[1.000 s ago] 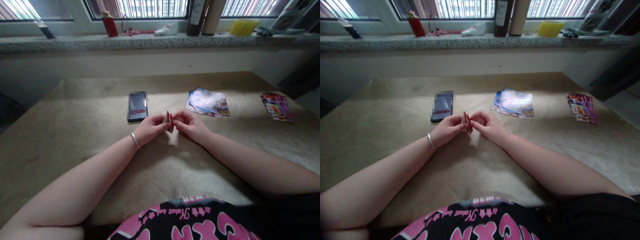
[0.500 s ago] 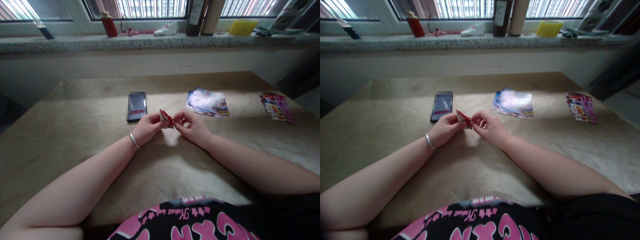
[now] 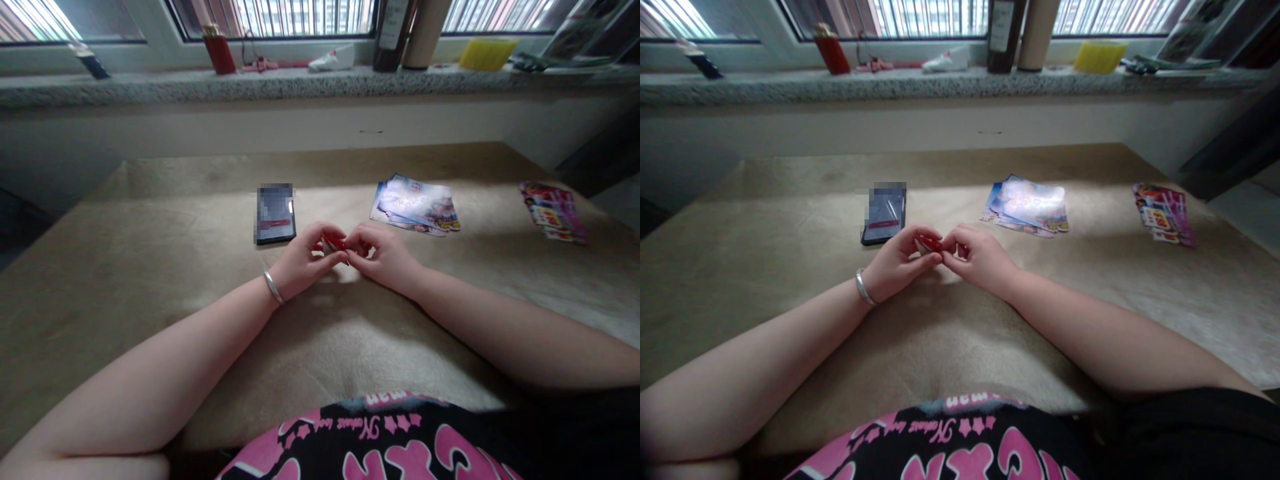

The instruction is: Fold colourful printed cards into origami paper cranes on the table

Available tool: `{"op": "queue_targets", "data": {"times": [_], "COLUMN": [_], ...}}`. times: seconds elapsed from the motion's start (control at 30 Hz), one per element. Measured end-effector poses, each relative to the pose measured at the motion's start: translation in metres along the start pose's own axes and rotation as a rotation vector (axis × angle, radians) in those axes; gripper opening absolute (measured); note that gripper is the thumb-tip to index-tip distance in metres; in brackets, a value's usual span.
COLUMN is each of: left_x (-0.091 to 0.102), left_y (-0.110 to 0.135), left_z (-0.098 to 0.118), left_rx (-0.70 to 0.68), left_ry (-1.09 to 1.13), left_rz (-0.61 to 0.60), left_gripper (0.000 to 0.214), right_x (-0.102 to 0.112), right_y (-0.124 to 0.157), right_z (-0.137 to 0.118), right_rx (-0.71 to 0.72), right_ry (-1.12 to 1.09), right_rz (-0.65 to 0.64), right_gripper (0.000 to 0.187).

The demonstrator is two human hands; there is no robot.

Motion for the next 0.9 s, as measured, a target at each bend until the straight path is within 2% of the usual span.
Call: {"op": "queue_targets", "data": {"times": [0.23,0.4,0.57,0.9], "left_x": [0.0006,0.0019,0.0014,0.0028], "left_y": [-0.0017,-0.0012,-0.0012,-0.0026], "left_z": [0.0040,0.0017,0.0034,0.0025], "left_rx": [0.017,0.091,0.055,0.032], "left_ry": [0.132,0.132,0.048,0.120], "left_rz": [0.021,0.010,0.035,0.065], "left_gripper": [0.019,0.022,0.022,0.017], "right_x": [-0.0003,-0.0001,0.0008,0.0012], "right_y": [0.0038,0.0038,0.0032,0.0035], "right_z": [-0.0013,-0.0015,-0.0042,0.0002], "right_rx": [-0.092,-0.020,0.081,0.056], "right_ry": [-0.050,0.006,0.064,0.035], "right_rz": [0.041,0.062,0.059,0.069], "right_gripper": [0.011,0.008,0.007,0.004]}}
Point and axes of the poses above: each hand's wrist, its own y-axis away from the middle knuckle, its own x-axis out of the back of the hand, z = x × y, the point moved 2 cm from there along -y, towards the middle knuckle, and after that the axes turned 2 degrees about -x, right-handed, at the moved point
